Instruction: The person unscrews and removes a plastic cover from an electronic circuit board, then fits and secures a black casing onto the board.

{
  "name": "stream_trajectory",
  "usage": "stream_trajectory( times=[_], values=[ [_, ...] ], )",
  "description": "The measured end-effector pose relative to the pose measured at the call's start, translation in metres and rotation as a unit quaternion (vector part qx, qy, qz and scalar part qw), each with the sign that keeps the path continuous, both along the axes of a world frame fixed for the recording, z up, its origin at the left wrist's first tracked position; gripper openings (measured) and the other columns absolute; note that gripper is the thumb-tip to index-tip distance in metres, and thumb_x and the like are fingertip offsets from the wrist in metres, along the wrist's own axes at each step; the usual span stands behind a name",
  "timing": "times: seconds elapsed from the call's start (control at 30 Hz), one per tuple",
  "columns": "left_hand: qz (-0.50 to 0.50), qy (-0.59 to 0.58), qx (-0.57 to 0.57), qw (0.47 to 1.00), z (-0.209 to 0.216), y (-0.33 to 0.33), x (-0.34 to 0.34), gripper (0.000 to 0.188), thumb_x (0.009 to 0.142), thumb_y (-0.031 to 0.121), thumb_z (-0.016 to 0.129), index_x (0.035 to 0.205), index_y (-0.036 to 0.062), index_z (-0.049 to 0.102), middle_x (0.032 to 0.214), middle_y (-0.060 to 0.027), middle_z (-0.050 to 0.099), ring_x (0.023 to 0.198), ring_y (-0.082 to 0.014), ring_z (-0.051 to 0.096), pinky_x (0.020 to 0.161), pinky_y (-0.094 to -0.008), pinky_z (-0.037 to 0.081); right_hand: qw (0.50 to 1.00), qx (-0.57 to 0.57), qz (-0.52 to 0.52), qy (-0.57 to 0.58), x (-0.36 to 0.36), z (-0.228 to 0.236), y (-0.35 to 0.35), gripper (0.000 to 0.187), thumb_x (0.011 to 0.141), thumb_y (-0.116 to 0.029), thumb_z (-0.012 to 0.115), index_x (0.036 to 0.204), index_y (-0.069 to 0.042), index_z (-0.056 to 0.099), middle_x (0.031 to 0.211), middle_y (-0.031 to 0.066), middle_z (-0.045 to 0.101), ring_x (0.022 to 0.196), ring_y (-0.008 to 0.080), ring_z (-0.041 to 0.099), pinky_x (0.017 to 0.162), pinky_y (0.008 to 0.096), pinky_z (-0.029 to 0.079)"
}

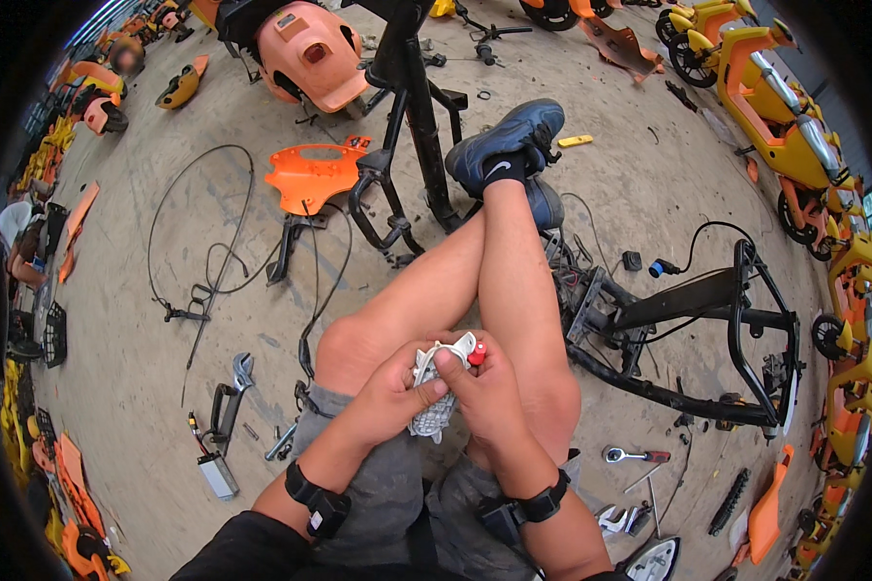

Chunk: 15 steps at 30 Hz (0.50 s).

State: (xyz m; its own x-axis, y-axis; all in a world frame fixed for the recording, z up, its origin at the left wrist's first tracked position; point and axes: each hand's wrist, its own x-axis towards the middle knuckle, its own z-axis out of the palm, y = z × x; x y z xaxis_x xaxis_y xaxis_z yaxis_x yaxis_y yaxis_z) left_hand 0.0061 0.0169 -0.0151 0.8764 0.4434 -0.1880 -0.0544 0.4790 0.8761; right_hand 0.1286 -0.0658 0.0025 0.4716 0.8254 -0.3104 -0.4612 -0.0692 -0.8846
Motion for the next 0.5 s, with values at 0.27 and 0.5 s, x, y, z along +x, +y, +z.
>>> stream_trajectory(
  times=[0.27, 0.5],
  values=[
    [0.04, -0.003, -0.006, 0.999, 0.013, -0.002, 0.004, 0.047, 0.095, -0.001, 0.054, 0.138, 0.0, 0.034, 0.128, -0.0106, 0.054, 0.12, -0.0164, 0.053, 0.095, -0.0297, 0.047, 1.0, 0.002, -0.017, 0.006, 0.0, -0.001, 0.002, 0.033, 0.09, -0.02, 0.072, 0.112, -0.001, 0.055, 0.102, 0.0034, 0.063, 0.091, 0.0091, 0.059, 0.08, 0.0232, 0.049],
    [0.044, 0.026, 0.051, 0.997, -0.001, -0.008, 0.005, 0.046, 0.095, -0.005, 0.051, 0.138, -0.0013, 0.035, 0.13, -0.011, 0.051, 0.121, -0.0165, 0.052, 0.099, -0.0289, 0.045, 1.0, -0.006, -0.008, -0.004, 0.002, -0.004, 0.001, 0.033, 0.09, -0.019, 0.072, 0.11, -0.002, 0.053, 0.098, 0.0023, 0.063, 0.088, 0.0088, 0.06, 0.076, 0.0229, 0.05]
  ],
)
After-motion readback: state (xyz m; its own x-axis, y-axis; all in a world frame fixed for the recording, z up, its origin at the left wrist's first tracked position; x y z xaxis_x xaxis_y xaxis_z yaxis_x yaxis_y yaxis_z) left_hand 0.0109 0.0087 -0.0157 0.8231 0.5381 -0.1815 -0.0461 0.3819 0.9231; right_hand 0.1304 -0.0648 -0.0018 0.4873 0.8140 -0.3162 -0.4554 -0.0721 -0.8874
